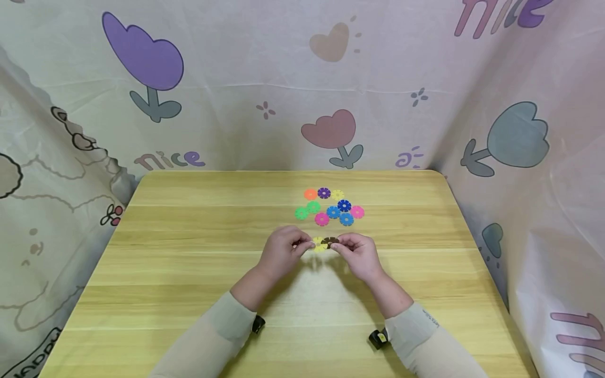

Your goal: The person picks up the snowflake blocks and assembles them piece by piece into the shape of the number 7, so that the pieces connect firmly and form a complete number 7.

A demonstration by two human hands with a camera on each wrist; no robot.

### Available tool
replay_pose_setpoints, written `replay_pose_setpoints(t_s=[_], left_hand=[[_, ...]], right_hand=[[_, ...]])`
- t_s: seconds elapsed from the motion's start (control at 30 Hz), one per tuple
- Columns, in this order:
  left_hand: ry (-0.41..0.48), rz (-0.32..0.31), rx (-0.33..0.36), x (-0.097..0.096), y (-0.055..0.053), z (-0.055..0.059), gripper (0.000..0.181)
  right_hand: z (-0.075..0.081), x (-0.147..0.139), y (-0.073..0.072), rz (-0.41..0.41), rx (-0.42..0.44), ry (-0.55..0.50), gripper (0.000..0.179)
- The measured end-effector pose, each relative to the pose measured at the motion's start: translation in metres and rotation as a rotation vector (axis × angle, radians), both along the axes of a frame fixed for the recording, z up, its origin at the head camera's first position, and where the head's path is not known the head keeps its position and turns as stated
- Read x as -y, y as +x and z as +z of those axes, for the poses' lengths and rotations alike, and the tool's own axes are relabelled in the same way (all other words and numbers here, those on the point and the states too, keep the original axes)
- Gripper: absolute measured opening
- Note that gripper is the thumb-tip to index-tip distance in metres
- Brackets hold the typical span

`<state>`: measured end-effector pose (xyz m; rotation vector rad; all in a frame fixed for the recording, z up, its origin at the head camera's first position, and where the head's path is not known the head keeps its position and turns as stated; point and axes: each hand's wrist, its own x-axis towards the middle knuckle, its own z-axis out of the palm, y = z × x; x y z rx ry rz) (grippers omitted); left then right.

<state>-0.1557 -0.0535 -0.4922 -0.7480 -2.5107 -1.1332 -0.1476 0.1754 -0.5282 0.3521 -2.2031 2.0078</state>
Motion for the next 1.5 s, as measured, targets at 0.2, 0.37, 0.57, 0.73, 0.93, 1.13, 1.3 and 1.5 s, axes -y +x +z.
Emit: replay_pose_setpoints(t_s=[0.2, 0.37, 0.57, 0.73, 0.93, 1.13, 1.3, 1.5], left_hand=[[-0.004, -0.007, -0.074, 0.000, -0.004, 0.002, 0.018], [-0.044, -0.026, -0.133, -0.006, -0.005, 0.004, 0.023], [-0.119, -0.047, -0.130, -0.012, -0.004, 0.003, 0.016], [-0.129, -0.038, -0.135, -0.014, -0.004, 0.004, 0.009], [-0.139, -0.016, -0.128, -0.014, -0.003, 0.003, 0.006], [-0.180, 0.010, -0.069, -0.011, 0.000, -0.002, 0.004], [-0.188, 0.022, -0.070, -0.006, -0.001, -0.004, 0.004], [-0.192, 0.026, -0.067, -0.002, -0.003, -0.004, 0.005]], right_hand=[[0.000, 0.005, 0.002, -0.024, -0.029, -0.034, 0.006], [0.000, 0.010, 0.004, -0.023, -0.047, -0.041, 0.006], [-0.001, 0.015, 0.006, 0.009, -0.068, -0.050, 0.014], [0.002, 0.019, 0.005, 0.022, -0.063, -0.043, 0.003], [0.004, 0.020, 0.004, -0.001, -0.033, 0.008, 0.005], [-0.003, 0.012, 0.005, -0.011, -0.032, 0.089, 0.009], [-0.004, -0.003, -0.003, -0.076, -0.061, 0.139, 0.011], [-0.002, -0.028, -0.021, -0.133, 0.008, 0.303, 0.012]])
